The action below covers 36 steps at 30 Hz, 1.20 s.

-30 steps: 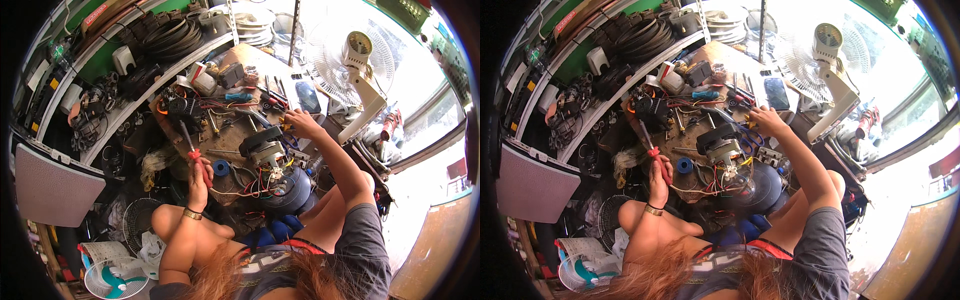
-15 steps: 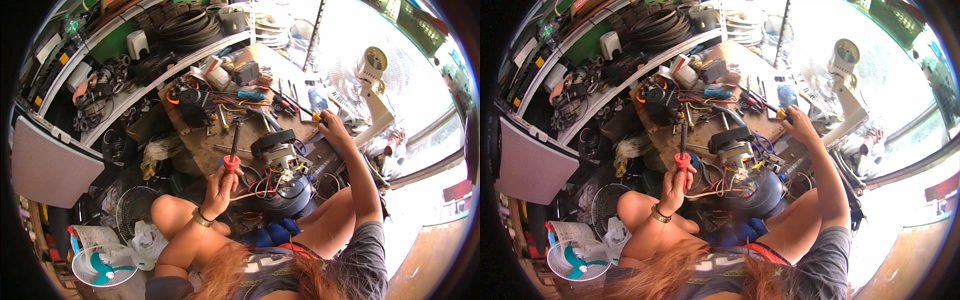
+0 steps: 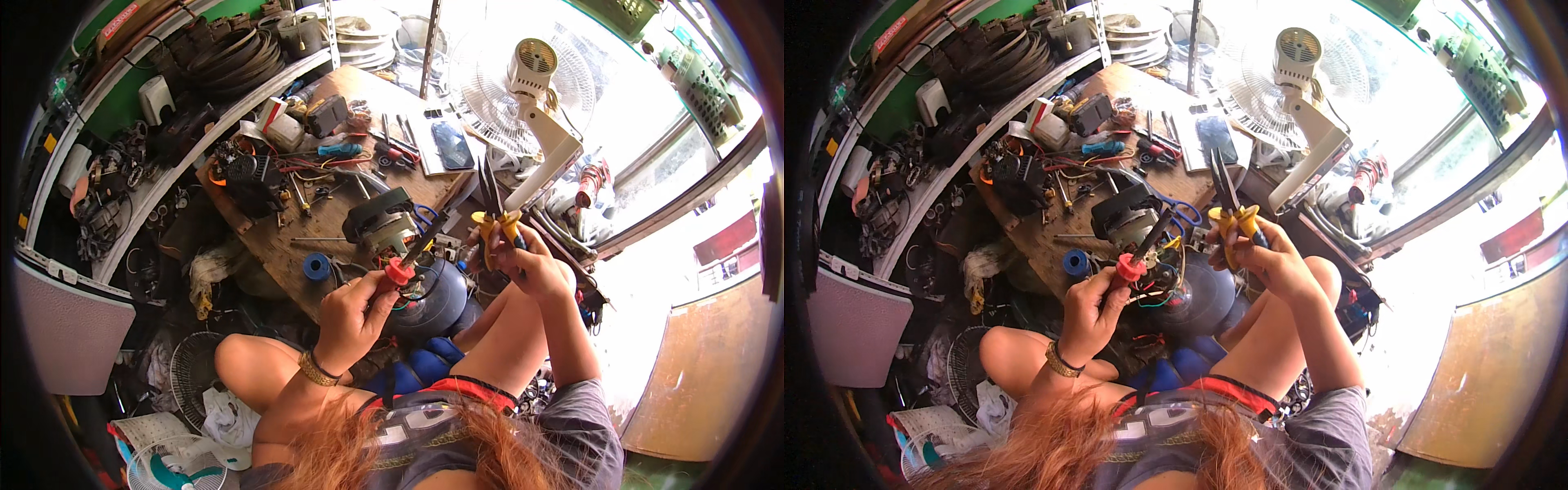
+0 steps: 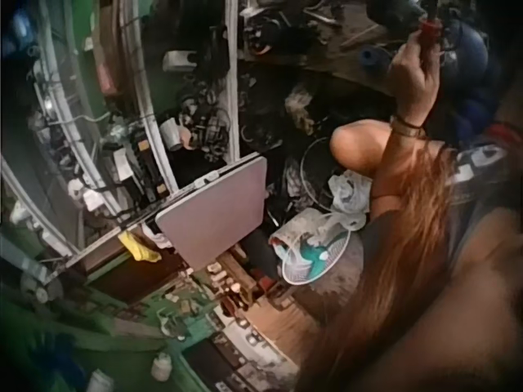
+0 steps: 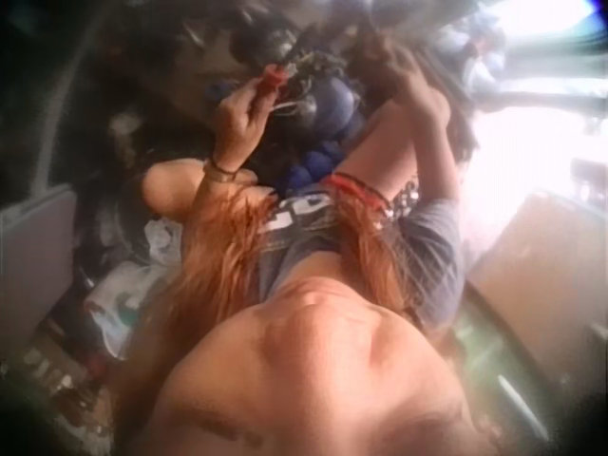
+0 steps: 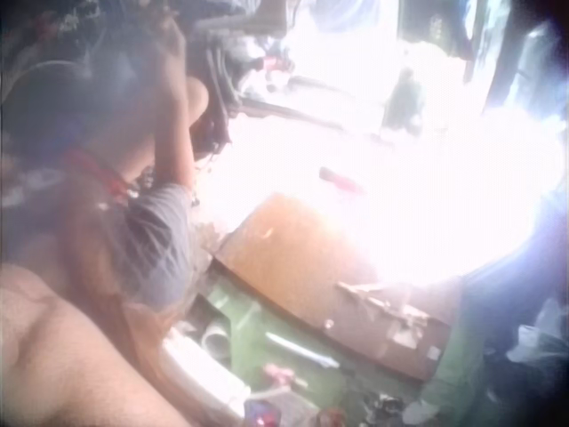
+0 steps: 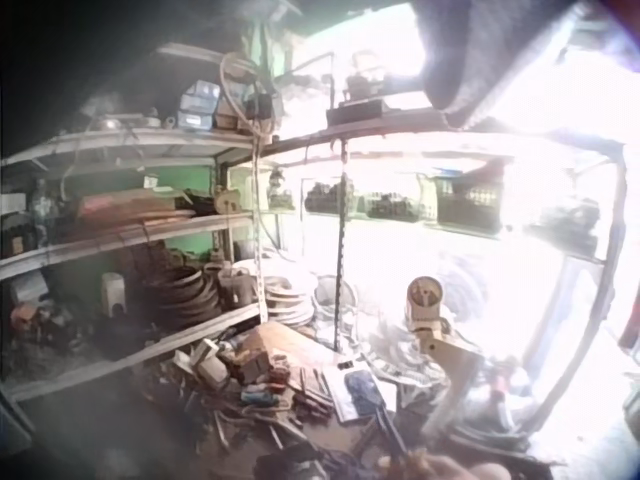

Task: The person solders and strips wires on a motor assembly using a soldering iron and wire strippers, while also handling a screwdriver to manipulate the internal components.

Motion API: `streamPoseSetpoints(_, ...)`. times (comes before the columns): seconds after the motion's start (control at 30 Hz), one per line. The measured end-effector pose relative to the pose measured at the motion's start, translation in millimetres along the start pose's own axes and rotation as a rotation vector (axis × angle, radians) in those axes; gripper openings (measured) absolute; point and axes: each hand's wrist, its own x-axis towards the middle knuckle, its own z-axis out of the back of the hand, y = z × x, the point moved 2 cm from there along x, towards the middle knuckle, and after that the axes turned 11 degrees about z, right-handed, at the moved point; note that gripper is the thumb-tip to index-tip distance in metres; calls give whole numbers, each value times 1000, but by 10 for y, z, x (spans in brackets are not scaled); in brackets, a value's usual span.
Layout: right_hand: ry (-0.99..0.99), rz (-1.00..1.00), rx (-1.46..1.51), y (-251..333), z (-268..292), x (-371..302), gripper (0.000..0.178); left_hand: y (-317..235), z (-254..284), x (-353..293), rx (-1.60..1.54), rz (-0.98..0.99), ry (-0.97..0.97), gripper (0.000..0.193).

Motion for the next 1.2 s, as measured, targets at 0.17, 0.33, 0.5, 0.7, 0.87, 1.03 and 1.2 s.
streamPoseSetpoints(0.17, -77, 22, -116, 18, -179, -146, 37, -43, -45, -37, 28, -47, -22, 23)
streamPoseSetpoints(0.33, 1, 66, -471, -70, -149, -163, 43, -74, -47, -75, 96, -68, -7, 22)
streamPoseSetpoints(0.5, 73, 117, -628, -38, -208, -169, 52, -67, -64, -92, 136, -71, -44, 24)
streamPoseSetpoints(0.7, 66, 74, -713, 45, -217, -183, 56, -62, -73, -96, 140, -79, -51, 25)
streamPoseSetpoints(0.87, 61, 41, -738, 71, -212, -164, 57, -30, -89, -97, 139, -82, -58, 26)
streamPoseSetpoints(1.03, 42, 23, -720, 81, -235, -159, 57, -25, -91, -92, 156, -67, -59, 25)
streamPoseSetpoints(1.2, 59, 57, -762, 53, -204, -150, 55, -20, -97, -91, 159, -64, -66, 24)
